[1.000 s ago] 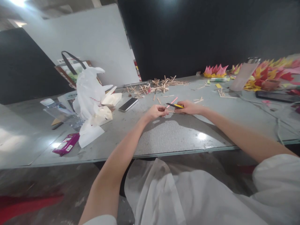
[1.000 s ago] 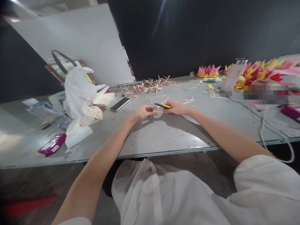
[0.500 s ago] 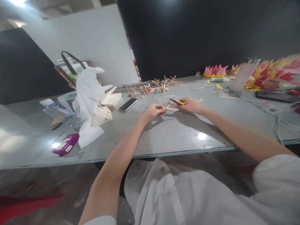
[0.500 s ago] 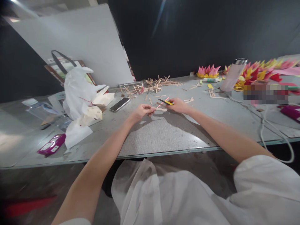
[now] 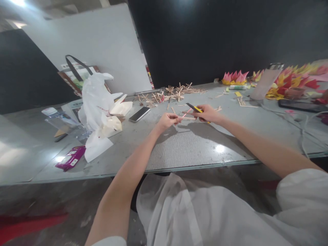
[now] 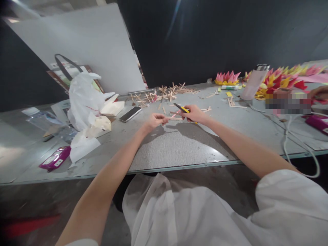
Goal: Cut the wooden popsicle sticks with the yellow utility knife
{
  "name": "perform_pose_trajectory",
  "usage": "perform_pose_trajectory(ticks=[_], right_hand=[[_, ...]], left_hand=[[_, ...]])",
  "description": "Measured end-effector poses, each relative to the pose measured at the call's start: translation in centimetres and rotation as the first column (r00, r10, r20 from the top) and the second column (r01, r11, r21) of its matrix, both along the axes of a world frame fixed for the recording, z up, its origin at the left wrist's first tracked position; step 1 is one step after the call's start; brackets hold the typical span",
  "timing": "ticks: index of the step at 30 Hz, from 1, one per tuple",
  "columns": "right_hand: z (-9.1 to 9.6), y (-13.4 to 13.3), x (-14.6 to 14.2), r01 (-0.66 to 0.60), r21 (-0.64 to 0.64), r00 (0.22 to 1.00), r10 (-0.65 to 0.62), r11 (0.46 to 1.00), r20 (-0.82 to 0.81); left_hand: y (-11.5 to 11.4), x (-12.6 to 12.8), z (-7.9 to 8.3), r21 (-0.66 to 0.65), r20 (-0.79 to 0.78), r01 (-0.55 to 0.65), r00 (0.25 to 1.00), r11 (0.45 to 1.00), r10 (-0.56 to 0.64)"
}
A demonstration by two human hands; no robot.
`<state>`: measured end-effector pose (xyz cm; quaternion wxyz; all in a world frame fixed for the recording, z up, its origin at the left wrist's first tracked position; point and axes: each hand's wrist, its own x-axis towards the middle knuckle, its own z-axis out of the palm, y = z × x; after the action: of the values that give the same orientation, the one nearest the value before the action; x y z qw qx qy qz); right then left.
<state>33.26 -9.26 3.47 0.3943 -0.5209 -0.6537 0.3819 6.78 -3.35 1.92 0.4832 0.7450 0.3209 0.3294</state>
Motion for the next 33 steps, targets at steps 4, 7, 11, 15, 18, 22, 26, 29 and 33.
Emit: perform_pose_trajectory(ticks=[4,7,11,15,18,22,26,29,33], right_hand=[[0.3,-0.1,0.2,-0.001,0.041,0.997,0.004,0.999,-0.074],[0.6,-0.4,0.4,-0.009,0.070,0.995,0.016,0.998,-0.097],[0.8,-0.6,0.4,-0.048,0.106,0.997,0.055,0.993,-0.063],[0.7,-0.6,0.2,-0.060,0.145,0.998,0.063,0.988,-0.018],[0.7,-0.7,0.0,-0.060,0.154,0.998,0.056,0.986,0.028],[0.7,-0.9,-0.2,-0.059,0.144,0.997,0.051,0.988,0.056],[0.8,-1.1,-0.6,-0.082,0.146,0.996,0.075,0.986,0.053],[0.7,-1.2,-0.9,-0.090,0.155,0.995,0.081,0.984,0.062],[0.6,-1.3,-1.1,-0.084,0.151,0.994,0.073,0.985,0.081]], left_hand=[[-0.2,0.1,0.0,0.108,-0.157,-0.006,0.987,0.994,0.023],[-0.1,0.1,-0.2,0.121,-0.239,0.014,0.971,0.993,0.015],[0.2,0.0,-0.6,0.142,-0.283,0.030,0.959,0.989,0.012],[0.3,-0.1,-0.5,0.182,-0.332,0.083,0.943,0.980,-0.018],[0.3,-0.1,-0.2,0.255,-0.320,0.091,0.947,0.963,-0.005],[0.0,-0.1,0.3,0.248,-0.190,0.038,0.982,0.968,0.010],[-0.4,0.2,0.6,0.103,-0.079,0.088,0.994,0.991,-0.080],[-0.7,0.6,0.5,0.043,-0.037,0.080,0.996,0.996,-0.078],[-0.7,0.9,0.1,-0.005,0.015,0.058,0.998,0.998,-0.058]])
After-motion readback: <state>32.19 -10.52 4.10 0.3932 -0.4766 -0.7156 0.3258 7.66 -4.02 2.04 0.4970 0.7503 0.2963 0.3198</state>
